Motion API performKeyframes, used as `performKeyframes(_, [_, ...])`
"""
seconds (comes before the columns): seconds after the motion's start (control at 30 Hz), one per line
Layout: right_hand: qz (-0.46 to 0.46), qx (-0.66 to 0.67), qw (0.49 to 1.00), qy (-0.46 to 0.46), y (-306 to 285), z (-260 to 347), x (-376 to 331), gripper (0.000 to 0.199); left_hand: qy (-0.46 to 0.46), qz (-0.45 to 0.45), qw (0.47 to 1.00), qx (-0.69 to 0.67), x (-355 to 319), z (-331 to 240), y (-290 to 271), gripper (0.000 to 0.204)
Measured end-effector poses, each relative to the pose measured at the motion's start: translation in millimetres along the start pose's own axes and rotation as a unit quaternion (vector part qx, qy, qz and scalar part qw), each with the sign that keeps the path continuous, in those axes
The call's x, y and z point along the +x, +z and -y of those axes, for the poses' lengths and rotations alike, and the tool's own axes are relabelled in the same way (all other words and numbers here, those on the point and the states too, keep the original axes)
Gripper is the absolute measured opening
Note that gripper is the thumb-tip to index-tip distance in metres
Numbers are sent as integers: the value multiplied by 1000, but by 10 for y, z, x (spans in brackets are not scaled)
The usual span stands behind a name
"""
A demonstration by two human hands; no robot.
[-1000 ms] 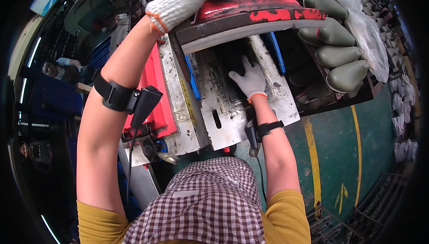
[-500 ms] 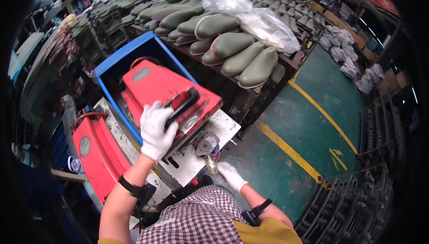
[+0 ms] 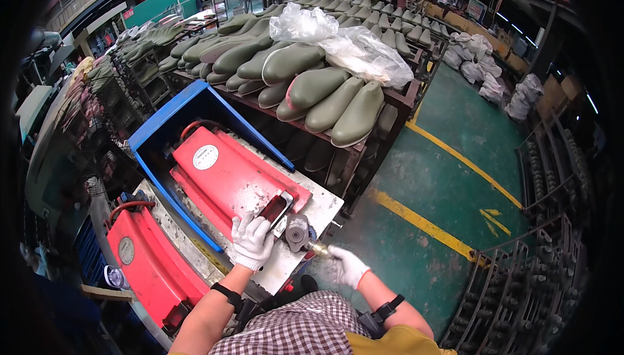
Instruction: Bonding shoe soles to uppers using a pneumatic press machine in a factory setting.
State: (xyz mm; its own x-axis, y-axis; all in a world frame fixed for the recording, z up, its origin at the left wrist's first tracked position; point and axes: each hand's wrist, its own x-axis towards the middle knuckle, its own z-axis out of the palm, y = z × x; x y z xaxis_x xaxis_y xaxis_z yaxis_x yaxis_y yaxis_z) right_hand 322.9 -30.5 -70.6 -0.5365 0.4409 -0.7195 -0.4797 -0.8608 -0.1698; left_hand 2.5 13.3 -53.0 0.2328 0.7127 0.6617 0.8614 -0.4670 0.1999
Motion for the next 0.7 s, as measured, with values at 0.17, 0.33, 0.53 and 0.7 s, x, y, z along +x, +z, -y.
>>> performKeyframes(0.17, [-47,34,980,-192,96,619,454,16,-1,1,1000,3,-47,20,11,51])
performKeyframes(0.33, [-85,28,951,-297,85,443,711,16,-32,44,998,-9,-76,-68,-97,57])
performKeyframes(0.53, [-86,-205,960,-168,250,-271,381,20,-161,118,971,-131,-495,-206,-849,52])
performKeyframes(0.7, [66,-478,873,-65,812,-903,539,30,-277,-29,960,-35,-1508,-172,-2016,35])
